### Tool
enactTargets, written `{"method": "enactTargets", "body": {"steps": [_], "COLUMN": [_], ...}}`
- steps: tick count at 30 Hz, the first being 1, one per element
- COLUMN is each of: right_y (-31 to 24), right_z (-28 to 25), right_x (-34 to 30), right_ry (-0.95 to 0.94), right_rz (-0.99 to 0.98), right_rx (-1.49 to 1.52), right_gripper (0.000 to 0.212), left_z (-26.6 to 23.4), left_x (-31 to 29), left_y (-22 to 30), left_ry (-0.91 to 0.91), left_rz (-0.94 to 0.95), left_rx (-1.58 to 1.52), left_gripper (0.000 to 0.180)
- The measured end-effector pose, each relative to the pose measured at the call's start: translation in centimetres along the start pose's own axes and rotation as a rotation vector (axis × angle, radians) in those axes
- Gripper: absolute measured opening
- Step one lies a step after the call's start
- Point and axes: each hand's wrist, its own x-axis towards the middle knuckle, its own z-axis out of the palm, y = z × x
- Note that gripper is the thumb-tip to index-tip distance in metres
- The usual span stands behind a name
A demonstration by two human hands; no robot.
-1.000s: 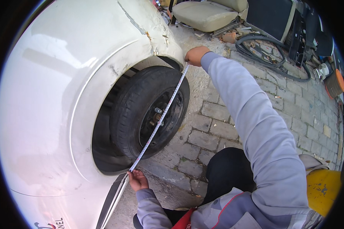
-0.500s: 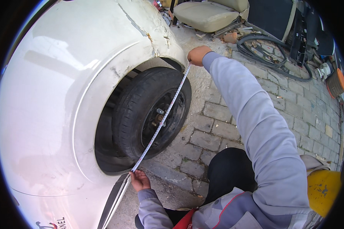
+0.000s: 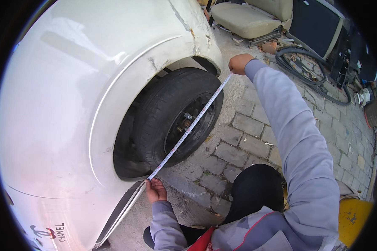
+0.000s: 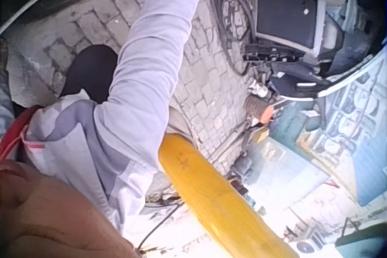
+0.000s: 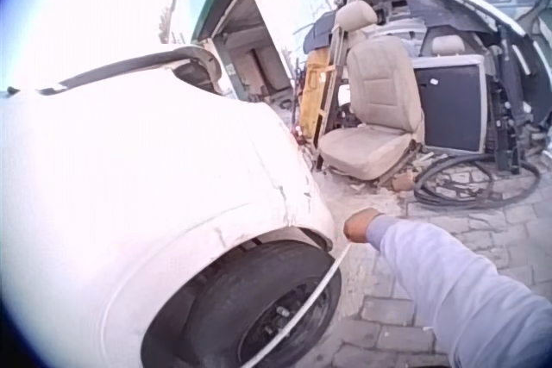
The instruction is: The person uses a tape measure to measure the wheel arch and tire clearance on a white car. They measure multiple points around the front and rear wheel wells, then inspect the front bumper area.
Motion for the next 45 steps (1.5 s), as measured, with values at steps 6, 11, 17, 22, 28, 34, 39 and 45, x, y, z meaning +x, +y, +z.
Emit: {"method": "enactTargets", "body": {"steps": [6, 11, 17, 22, 28, 34, 39, 45], "right_y": [-3.1, -16.9, -33.6, -41.1, -44.4, -45.9, -46.6, -46.7], "right_z": [1.1, 2.1, 1.7, 1.4, 3.9, 8.5, 7.2, -0.2], "right_x": [-6.7, -12.1, -17.2, -19.2, -20.5, -20.7, -21.5, -21.5], "right_ry": [-0.469, -0.633, -0.709, -0.688, -0.676, -0.728, -0.738, -0.646], "right_rz": [-0.266, -0.524, -0.734, -0.805, -0.735, -0.773, -0.976, -1.157], "right_rx": [0.214, 0.193, 0.348, 0.471, 0.574, 0.726, 0.645, 0.134], "right_gripper": [0.043, 0.066, 0.079, 0.089, 0.088, 0.084, 0.101, 0.095], "left_z": [-1.5, 0.2, 2.9, 1.0, -2.6, -2.6, -2.7, -3.8], "left_x": [-3.2, -6.8, -10.7, -14.1, -13.1, -14.1, -14.2, -12.0], "left_y": [-0.7, -5.0, -7.2, -5.2, -4.4, -4.7, -3.4, -4.7], "left_ry": [0.258, 0.191, 0.110, 0.058, 0.080, 0.086, 0.115, -0.125], "left_rz": [-0.054, -0.173, -0.152, -0.139, -0.425, -0.572, -0.480, -0.436], "left_rx": [0.099, 0.189, 0.508, 0.602, 0.490, 0.224, 0.103, 0.804], "left_gripper": [0.021, 0.020, 0.024, 0.032, 0.053, 0.061, 0.061, 0.057]}}
